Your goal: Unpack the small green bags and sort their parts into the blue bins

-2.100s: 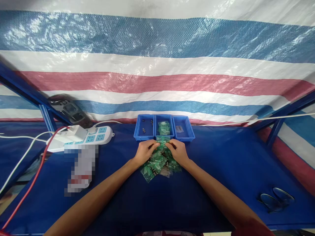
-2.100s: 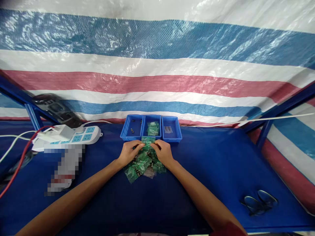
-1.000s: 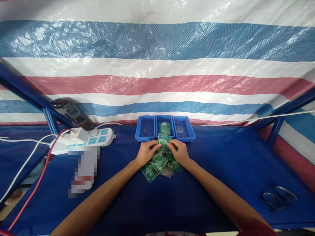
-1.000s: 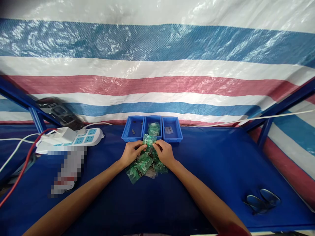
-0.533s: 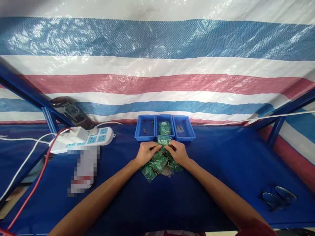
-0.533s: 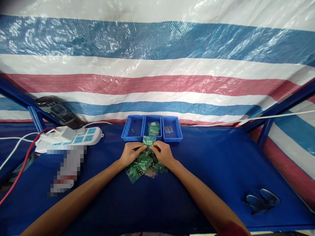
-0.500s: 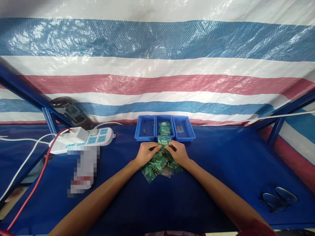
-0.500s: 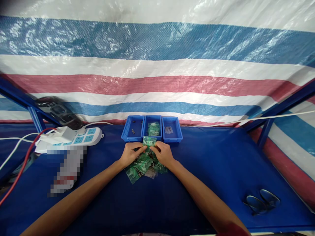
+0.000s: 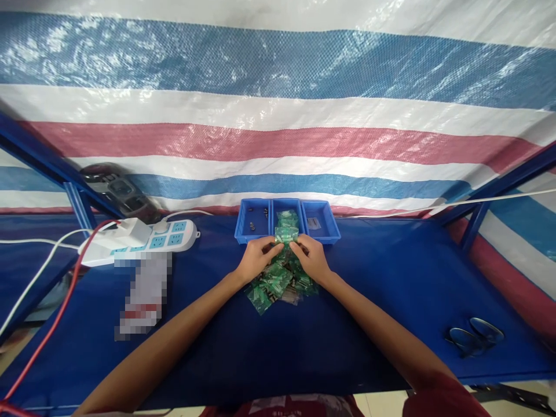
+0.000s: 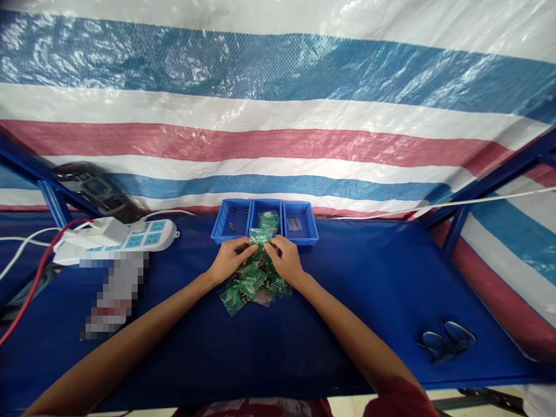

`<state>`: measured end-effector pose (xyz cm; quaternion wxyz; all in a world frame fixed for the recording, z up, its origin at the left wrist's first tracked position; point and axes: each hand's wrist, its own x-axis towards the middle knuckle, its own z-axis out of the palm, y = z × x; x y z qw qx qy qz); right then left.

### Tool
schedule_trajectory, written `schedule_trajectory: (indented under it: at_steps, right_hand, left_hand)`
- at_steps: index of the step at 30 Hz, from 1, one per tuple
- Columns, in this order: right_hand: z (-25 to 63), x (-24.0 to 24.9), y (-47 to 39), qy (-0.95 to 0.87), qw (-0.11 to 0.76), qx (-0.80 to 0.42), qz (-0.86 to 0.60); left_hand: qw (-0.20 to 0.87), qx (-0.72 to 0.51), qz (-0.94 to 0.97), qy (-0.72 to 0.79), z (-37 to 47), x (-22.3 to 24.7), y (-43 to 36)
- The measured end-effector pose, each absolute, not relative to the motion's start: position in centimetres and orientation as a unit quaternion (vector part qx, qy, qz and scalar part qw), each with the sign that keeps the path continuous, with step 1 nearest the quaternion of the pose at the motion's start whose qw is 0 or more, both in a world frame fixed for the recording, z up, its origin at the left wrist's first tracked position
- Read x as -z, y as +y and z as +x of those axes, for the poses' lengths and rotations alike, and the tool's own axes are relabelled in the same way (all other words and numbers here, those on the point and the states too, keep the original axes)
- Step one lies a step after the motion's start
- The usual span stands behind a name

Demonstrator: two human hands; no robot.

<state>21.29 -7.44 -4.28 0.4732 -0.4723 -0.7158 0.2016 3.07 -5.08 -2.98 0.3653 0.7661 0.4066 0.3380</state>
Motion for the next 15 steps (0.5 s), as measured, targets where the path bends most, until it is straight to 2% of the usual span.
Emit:
schedule_trajectory:
  at_steps: [5,15]
  right_hand:
    - [21.0,4.2,-7.4,-0.701,0.49,-0.19,-0.482]
    - [20.9,5.3,-7.6,-0.699,0.494,-0.208,-0.474]
  left_hand:
    - [0.37,-0.346,0.753,0.421,3.7,2.5,-5.1]
    - [0.27,-0.381,0.783,0.41,3.4,4.3,-5.2]
